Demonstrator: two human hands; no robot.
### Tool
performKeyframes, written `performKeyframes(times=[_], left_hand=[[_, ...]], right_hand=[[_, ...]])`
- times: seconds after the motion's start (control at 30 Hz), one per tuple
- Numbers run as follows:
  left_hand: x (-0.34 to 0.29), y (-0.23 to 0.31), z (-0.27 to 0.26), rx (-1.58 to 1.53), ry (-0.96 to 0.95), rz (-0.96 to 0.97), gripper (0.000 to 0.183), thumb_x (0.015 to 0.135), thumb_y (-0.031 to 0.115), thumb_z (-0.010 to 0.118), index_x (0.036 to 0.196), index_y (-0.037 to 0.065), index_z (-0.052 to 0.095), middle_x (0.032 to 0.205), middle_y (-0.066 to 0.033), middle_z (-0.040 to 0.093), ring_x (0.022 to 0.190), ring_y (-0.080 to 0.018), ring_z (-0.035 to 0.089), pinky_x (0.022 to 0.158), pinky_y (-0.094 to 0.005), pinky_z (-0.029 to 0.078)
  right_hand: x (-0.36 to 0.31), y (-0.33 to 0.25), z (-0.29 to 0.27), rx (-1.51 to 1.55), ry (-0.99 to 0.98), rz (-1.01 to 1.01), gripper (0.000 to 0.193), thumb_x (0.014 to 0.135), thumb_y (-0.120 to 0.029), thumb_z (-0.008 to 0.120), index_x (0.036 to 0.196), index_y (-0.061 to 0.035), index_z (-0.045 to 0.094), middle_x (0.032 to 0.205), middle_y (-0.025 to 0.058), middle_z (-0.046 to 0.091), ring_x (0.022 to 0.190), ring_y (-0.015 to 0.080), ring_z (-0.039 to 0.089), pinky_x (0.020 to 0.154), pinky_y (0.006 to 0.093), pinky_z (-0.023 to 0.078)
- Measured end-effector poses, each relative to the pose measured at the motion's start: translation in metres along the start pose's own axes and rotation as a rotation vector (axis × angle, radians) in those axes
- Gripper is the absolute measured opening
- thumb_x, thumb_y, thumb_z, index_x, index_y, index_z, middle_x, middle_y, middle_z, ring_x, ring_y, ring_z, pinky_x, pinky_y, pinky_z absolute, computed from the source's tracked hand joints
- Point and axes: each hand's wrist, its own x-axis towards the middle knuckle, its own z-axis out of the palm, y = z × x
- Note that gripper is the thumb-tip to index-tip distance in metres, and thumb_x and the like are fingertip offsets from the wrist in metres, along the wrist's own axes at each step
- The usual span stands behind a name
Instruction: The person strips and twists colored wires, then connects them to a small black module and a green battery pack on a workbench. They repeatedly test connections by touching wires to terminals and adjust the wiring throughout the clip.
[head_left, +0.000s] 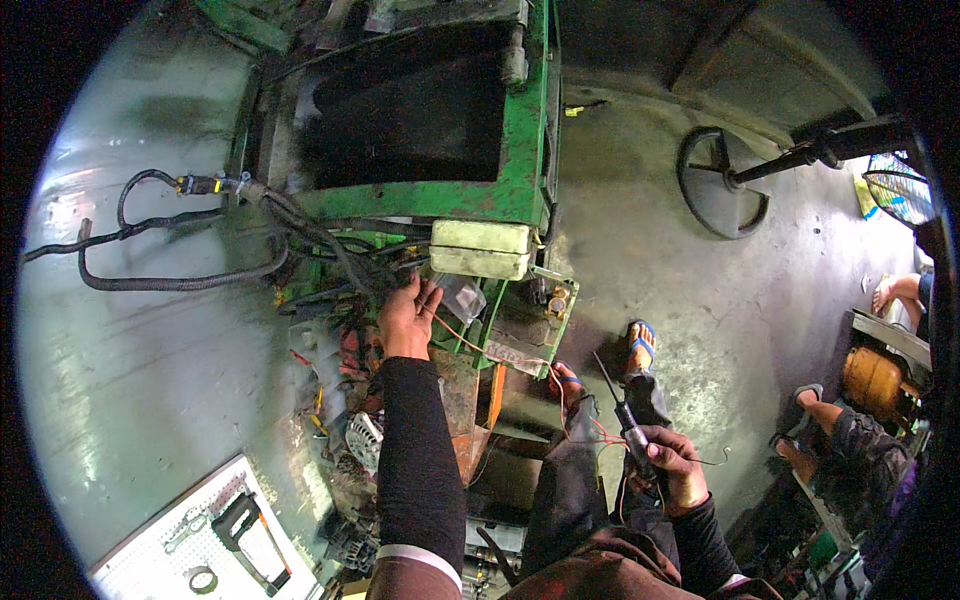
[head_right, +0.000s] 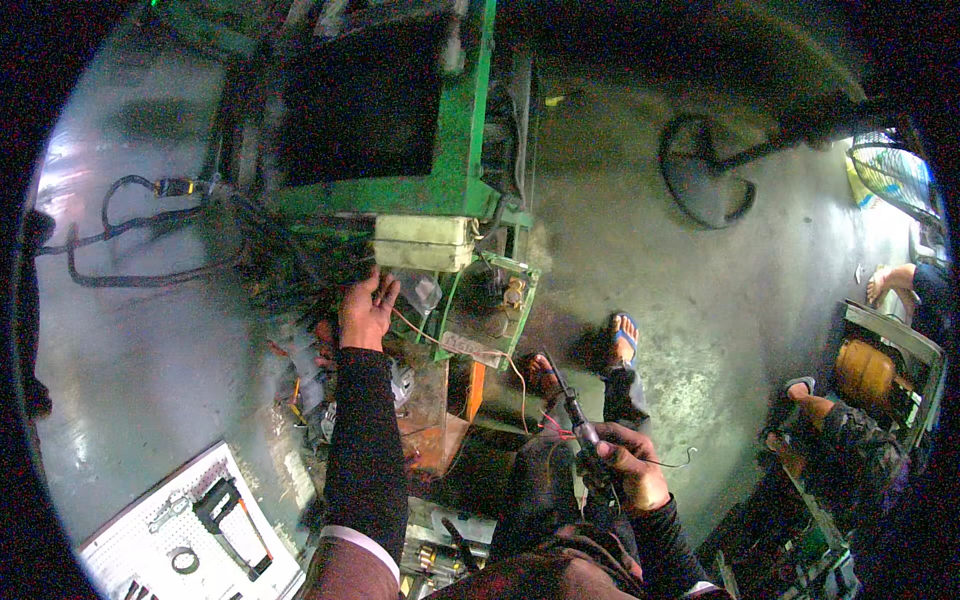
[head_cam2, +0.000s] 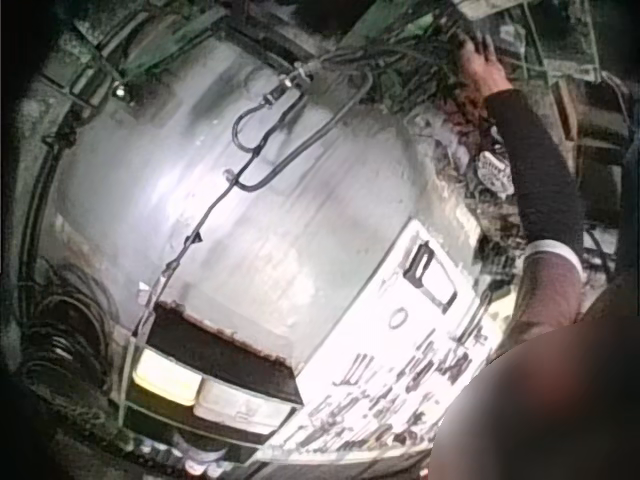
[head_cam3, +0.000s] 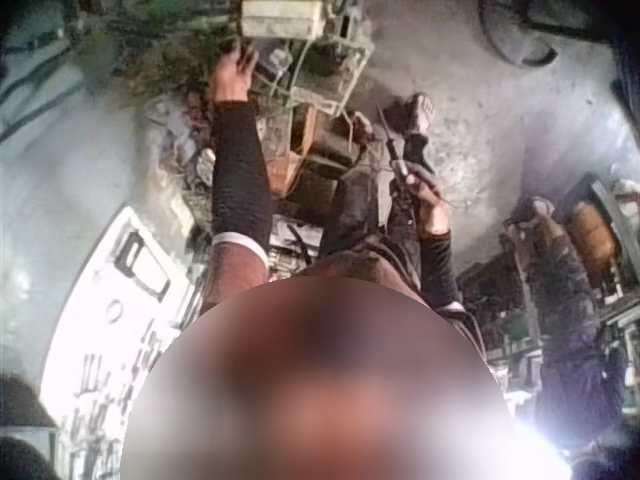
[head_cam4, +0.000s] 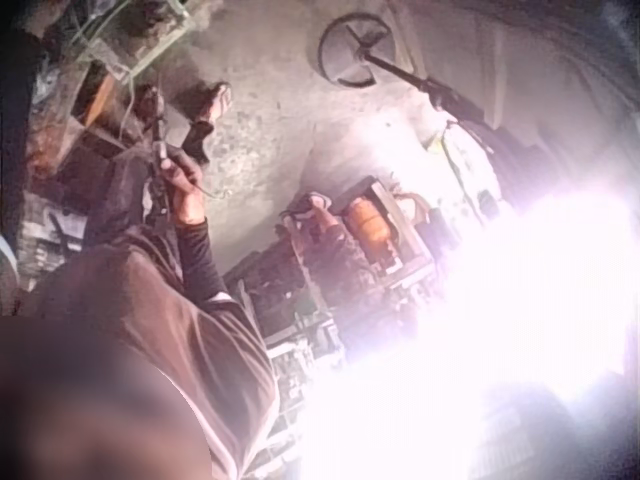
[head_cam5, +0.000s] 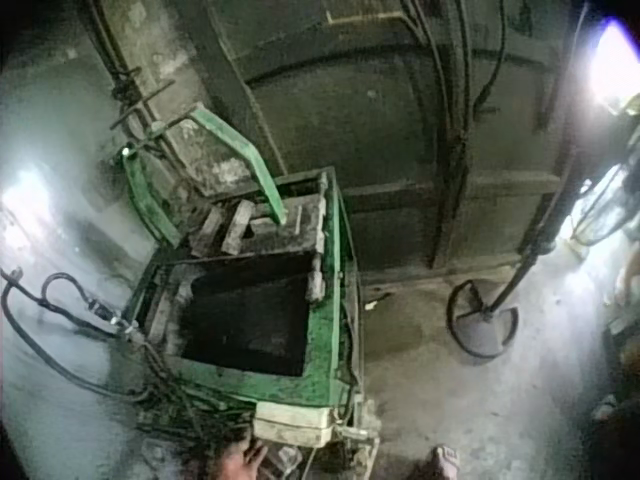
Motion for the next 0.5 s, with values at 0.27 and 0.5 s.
performKeyframes(times=[0.27, 0.5], left_hand=[[-0.007, -0.001, -0.015, 0.425, -0.073, 0.008, 0.045, 0.098, 0.041, 0.063, 0.120, 0.002, 0.059, 0.096, -0.0124, 0.066, 0.083, -0.0274, 0.069, 0.075, -0.0404, 0.061], [-0.153, -0.019, -0.068, 0.650, -0.250, 0.388, 0.044, 0.100, 0.042, 0.061, 0.117, 0.001, 0.067, 0.103, -0.0059, 0.070, 0.091, -0.0151, 0.066, 0.080, -0.0293, 0.054]], right_hand=[[0.001, 0.006, 0.019, -0.161, -0.119, 0.054, 0.041, 0.088, -0.018, 0.074, 0.123, 0.0008, 0.065, 0.112, 0.0071, 0.070, 0.107, 0.0159, 0.062, 0.099, 0.0292, 0.045], [0.035, 0.037, 0.090, -0.392, -0.191, -0.309, 0.055, 0.086, -0.016, 0.081, 0.132, 0.0020, 0.057, 0.116, 0.0091, 0.068, 0.107, 0.0144, 0.061, 0.098, 0.0307, 0.047]])
